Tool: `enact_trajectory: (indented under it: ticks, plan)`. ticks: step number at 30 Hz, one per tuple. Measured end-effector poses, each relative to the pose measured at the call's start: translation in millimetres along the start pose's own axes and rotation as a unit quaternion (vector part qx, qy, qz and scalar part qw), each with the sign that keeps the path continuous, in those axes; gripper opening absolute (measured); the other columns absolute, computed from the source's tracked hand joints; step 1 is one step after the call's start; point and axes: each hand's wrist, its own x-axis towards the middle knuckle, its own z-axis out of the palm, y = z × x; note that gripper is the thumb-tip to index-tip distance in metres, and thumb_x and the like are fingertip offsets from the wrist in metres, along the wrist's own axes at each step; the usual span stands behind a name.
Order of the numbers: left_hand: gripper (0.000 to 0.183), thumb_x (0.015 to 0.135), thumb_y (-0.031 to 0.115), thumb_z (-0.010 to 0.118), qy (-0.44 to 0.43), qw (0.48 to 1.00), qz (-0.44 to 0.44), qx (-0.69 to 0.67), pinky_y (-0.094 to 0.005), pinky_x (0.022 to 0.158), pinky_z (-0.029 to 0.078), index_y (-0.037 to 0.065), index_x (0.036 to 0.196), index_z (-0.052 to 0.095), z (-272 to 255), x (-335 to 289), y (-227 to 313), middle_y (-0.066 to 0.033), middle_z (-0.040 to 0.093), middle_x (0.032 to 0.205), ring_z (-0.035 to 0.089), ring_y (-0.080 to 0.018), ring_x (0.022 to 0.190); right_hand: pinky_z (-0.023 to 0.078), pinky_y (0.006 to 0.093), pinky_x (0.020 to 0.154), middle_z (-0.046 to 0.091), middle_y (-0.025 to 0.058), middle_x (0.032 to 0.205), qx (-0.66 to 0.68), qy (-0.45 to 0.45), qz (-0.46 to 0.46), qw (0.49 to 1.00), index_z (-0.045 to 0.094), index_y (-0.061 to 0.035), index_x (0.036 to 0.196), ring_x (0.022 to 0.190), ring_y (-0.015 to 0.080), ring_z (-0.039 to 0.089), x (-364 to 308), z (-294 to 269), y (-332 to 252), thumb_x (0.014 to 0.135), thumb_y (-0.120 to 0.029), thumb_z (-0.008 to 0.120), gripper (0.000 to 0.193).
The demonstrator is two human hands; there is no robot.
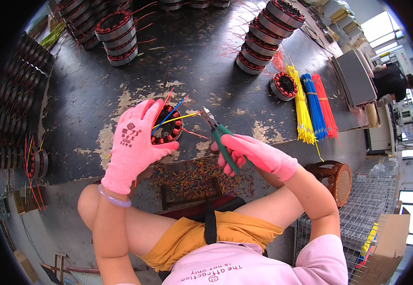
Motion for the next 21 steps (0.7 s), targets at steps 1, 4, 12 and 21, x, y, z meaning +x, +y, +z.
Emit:
enact_trajectory:
  ticks: [1,4,12,21]
  plan:
    - [0.087,0.065,0.028,0.090,0.005,1.000,0.008,-0.005,-0.0473,0.113,0.041,0.004,0.141,0.054,1,-1,-2,-0.0160,0.056,0.142,0.052,-0.0380,0.132,0.054,0.0287,0.069,0.069,0.0076,0.097,-0.010,0.004,-0.006,1.000,0.056,-0.0020,0.126,0.079,0.0148,0.069,1,-2,-1,0.103,-0.057,0.053,0.060]
    - [0.089,0.066,0.031,0.090,0.007,1.000,0.020,-0.022,-0.0473,0.113,0.040,0.004,0.142,0.053,2,-2,-4,-0.0156,0.056,0.141,0.052,-0.0379,0.132,0.053,0.0299,0.069,0.068,0.0078,0.095,-0.006,0.008,-0.004,1.000,0.055,-0.0014,0.128,0.077,0.0153,0.068,6,-6,2,0.103,-0.057,0.053,0.060]
    - [0.098,0.066,0.055,0.089,0.043,0.990,-0.105,0.083,-0.0455,0.100,0.046,0.002,0.138,0.052,10,0,11,-0.0152,0.058,0.122,0.058,-0.0346,0.114,0.056,0.0299,0.082,0.069,0.0121,0.112,0.095,-0.053,0.029,0.994,0.051,-0.0021,0.139,0.095,0.0212,0.072,-11,-5,4,0.103,-0.060,0.051,0.068]
    - [0.091,0.065,0.050,0.090,0.049,0.990,-0.101,0.089,-0.0459,0.097,0.049,0.003,0.135,0.054,9,0,10,-0.0155,0.058,0.122,0.060,-0.0355,0.113,0.058,0.0313,0.078,0.070,0.0130,0.109,0.068,-0.062,0.037,0.995,0.054,-0.0012,0.132,0.090,0.0217,0.073,7,0,2,0.099,-0.066,0.053,0.073]
